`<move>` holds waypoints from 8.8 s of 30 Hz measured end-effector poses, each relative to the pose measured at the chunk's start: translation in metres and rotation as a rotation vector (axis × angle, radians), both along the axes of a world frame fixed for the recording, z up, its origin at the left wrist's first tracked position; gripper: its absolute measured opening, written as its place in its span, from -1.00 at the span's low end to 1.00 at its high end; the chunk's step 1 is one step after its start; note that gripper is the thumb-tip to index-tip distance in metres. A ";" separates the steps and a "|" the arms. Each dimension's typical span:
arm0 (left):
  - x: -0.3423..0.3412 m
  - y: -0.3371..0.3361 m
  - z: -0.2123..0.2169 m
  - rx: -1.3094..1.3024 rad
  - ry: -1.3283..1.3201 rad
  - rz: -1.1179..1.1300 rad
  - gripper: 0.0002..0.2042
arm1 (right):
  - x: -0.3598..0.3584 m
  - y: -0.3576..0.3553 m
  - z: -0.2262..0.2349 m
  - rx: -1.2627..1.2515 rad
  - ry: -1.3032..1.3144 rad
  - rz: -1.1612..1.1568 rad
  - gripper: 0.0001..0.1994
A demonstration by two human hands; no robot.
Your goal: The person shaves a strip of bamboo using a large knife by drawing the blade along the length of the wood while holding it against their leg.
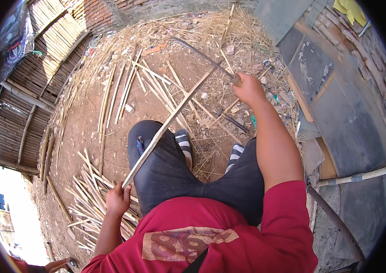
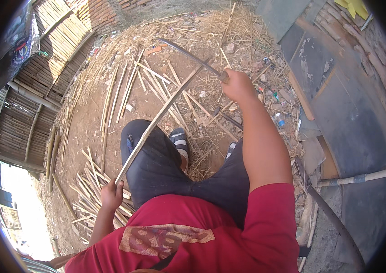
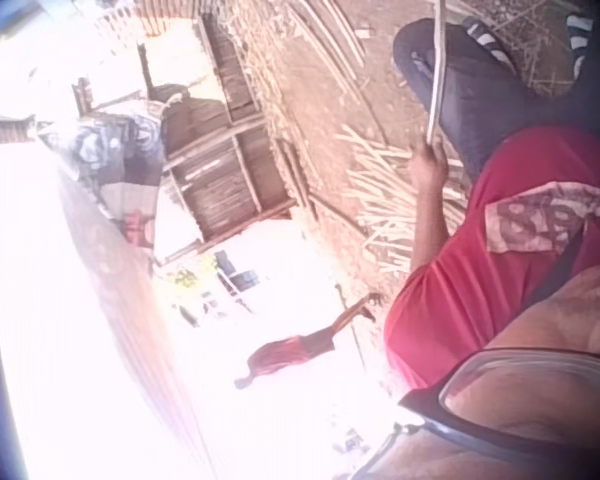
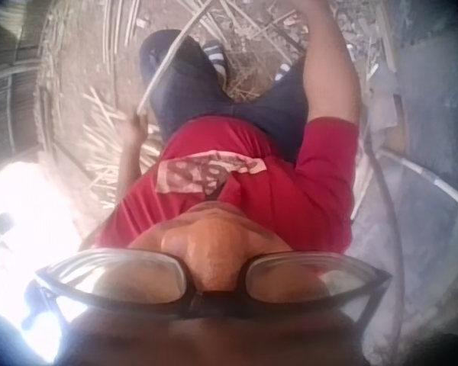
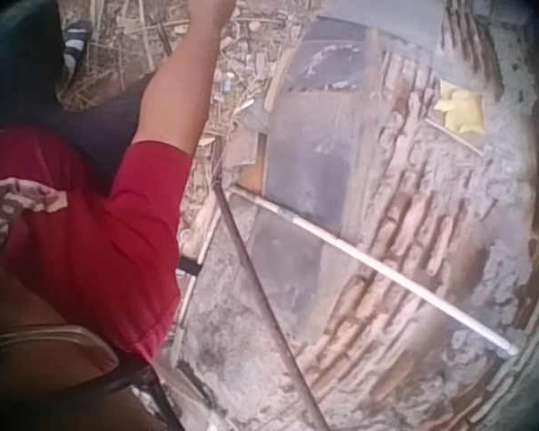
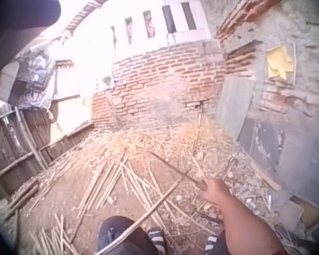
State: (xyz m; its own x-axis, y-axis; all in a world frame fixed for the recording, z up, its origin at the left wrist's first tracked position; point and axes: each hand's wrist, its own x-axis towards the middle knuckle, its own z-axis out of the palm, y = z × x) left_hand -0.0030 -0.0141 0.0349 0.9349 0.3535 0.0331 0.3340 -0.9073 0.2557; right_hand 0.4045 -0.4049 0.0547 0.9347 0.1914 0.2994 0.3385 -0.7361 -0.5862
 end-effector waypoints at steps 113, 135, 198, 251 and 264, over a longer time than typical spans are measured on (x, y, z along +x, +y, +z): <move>-0.006 0.016 -0.016 -0.148 0.002 0.030 -0.71 | -0.018 0.018 0.035 0.121 0.412 0.252 -0.65; -0.009 0.007 -0.025 -0.087 -0.046 0.080 -0.73 | -0.023 0.034 0.020 -0.013 -0.036 0.293 -0.46; -0.007 -0.018 -0.022 0.067 -0.152 0.133 -0.75 | -0.022 0.048 0.004 0.250 0.675 0.323 -0.65; 0.027 -0.017 -0.006 -0.141 -0.046 -0.001 -0.60 | -0.005 0.011 0.028 0.186 0.158 0.209 -0.31; 0.024 -0.022 -0.005 -0.012 -0.041 0.033 -0.61 | -0.035 0.047 0.043 -0.041 0.299 0.351 -0.41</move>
